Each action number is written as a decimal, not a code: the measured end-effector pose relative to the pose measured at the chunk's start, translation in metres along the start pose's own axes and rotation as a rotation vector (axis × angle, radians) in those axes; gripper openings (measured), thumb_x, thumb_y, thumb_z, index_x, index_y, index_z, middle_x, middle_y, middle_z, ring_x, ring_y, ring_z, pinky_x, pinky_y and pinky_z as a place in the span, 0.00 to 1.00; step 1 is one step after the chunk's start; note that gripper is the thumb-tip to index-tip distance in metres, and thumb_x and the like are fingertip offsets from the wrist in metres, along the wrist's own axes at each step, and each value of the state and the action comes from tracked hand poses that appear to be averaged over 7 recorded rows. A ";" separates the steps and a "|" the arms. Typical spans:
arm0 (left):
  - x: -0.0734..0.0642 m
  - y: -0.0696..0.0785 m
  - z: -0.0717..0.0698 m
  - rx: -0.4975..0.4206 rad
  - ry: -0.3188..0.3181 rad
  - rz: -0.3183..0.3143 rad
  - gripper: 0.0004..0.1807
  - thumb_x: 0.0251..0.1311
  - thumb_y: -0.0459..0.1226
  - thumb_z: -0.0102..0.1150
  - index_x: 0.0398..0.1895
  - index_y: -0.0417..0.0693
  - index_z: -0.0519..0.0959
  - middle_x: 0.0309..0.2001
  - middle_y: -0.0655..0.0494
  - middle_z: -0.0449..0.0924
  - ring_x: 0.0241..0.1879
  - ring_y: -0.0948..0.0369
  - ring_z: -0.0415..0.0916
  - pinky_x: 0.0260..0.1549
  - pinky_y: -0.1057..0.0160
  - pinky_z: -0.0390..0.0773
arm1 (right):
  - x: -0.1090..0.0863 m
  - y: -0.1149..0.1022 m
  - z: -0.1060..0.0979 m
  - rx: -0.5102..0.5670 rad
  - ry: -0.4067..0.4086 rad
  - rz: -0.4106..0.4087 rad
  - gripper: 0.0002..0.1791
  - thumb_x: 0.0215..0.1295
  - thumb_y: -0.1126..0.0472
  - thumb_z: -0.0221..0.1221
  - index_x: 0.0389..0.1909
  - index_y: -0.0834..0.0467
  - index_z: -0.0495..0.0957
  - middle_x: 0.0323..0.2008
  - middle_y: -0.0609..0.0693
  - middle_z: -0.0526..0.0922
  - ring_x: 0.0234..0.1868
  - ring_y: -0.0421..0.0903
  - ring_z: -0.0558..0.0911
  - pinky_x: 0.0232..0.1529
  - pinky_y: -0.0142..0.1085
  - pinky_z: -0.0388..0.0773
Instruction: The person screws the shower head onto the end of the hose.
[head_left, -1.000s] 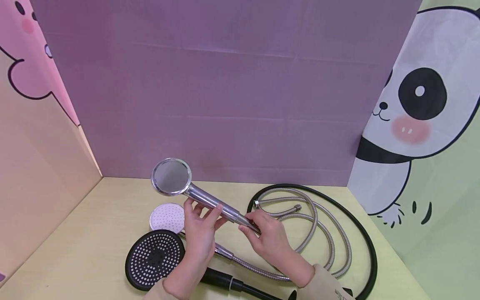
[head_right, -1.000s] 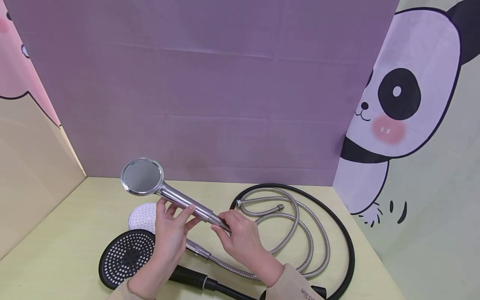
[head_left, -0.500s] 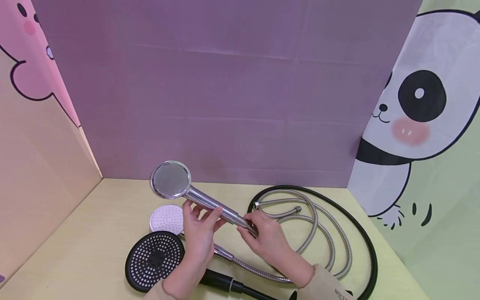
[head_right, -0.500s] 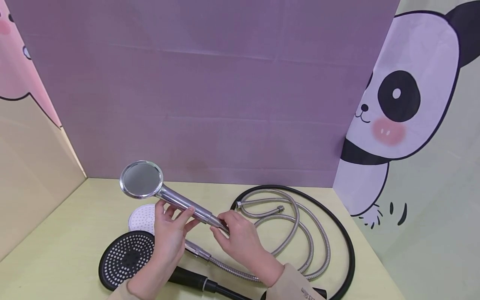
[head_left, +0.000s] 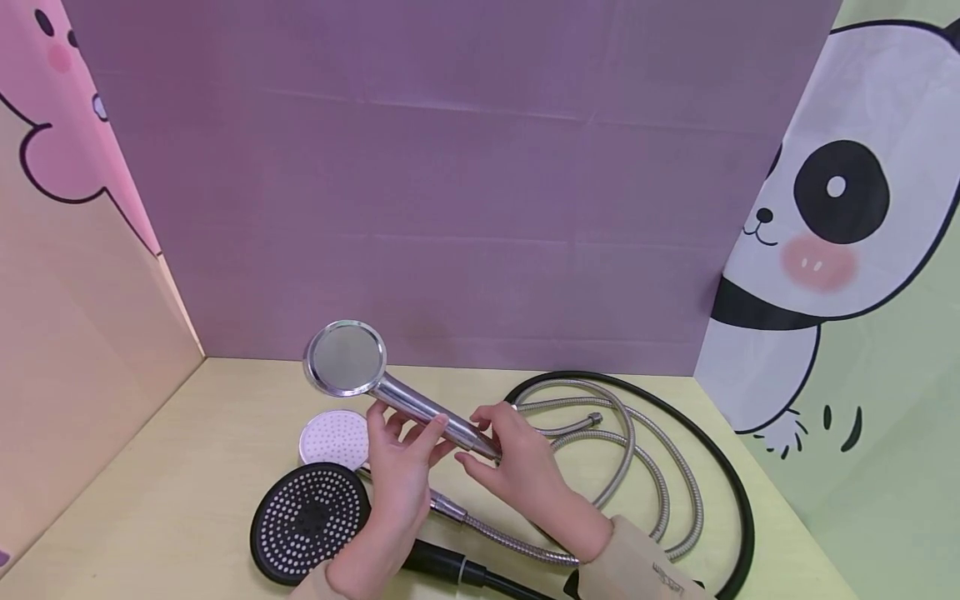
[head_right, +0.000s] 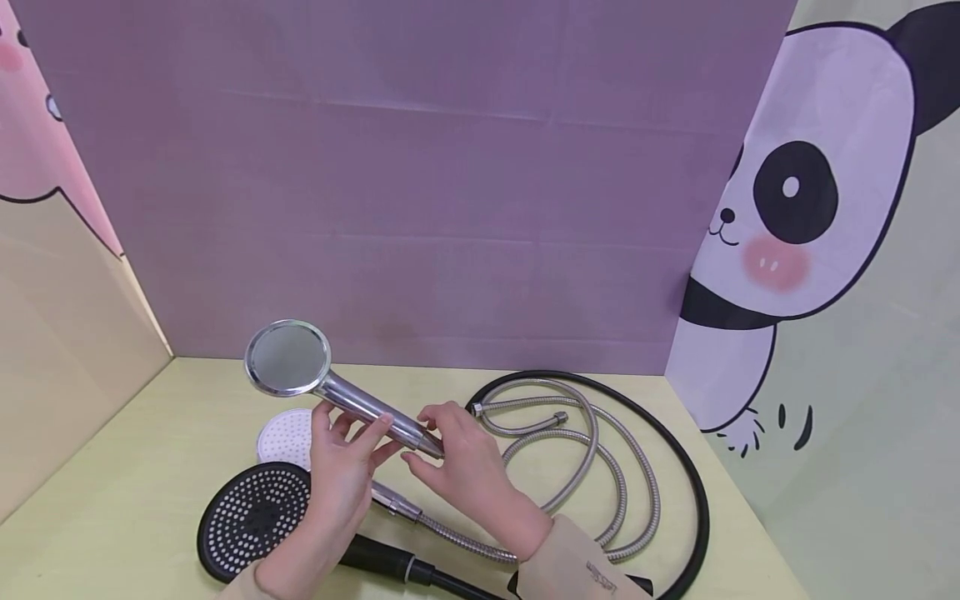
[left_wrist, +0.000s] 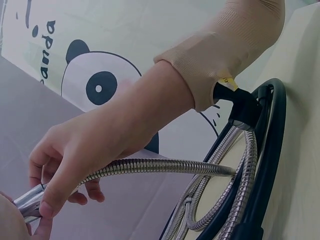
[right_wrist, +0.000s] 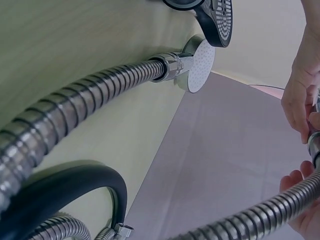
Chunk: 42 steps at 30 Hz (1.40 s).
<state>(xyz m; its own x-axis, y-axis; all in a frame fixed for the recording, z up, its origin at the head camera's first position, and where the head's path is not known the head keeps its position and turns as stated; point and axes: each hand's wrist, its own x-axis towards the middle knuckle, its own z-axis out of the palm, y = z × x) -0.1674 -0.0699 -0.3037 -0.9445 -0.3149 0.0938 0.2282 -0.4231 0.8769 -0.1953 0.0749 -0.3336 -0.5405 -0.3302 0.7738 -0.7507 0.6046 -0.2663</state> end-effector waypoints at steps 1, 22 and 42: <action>0.000 0.000 0.000 0.004 -0.001 0.001 0.34 0.56 0.22 0.58 0.60 0.54 0.57 0.45 0.50 0.67 0.38 0.60 0.77 0.37 0.56 0.85 | 0.001 0.000 0.001 -0.008 0.002 -0.008 0.27 0.43 0.57 0.73 0.43 0.55 0.71 0.32 0.45 0.76 0.23 0.33 0.69 0.21 0.18 0.66; 0.000 0.004 0.003 0.026 -0.019 -0.005 0.34 0.56 0.24 0.60 0.62 0.50 0.56 0.46 0.48 0.67 0.38 0.61 0.77 0.36 0.57 0.85 | 0.013 0.004 0.003 0.117 0.020 -0.032 0.22 0.42 0.63 0.70 0.38 0.57 0.71 0.26 0.45 0.74 0.21 0.33 0.67 0.19 0.17 0.65; 0.003 0.017 -0.008 0.168 -0.110 -0.019 0.34 0.57 0.24 0.58 0.65 0.48 0.59 0.46 0.50 0.66 0.39 0.62 0.73 0.38 0.55 0.84 | 0.027 0.018 -0.007 0.076 0.034 0.042 0.21 0.42 0.64 0.71 0.36 0.57 0.72 0.25 0.45 0.74 0.20 0.34 0.67 0.18 0.21 0.66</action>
<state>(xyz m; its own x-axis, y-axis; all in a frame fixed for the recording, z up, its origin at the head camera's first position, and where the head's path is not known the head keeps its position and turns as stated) -0.1643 -0.0850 -0.2922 -0.9705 -0.2097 0.1191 0.1758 -0.2774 0.9445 -0.2211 0.0820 -0.3137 -0.5597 -0.2808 0.7797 -0.7551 0.5604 -0.3402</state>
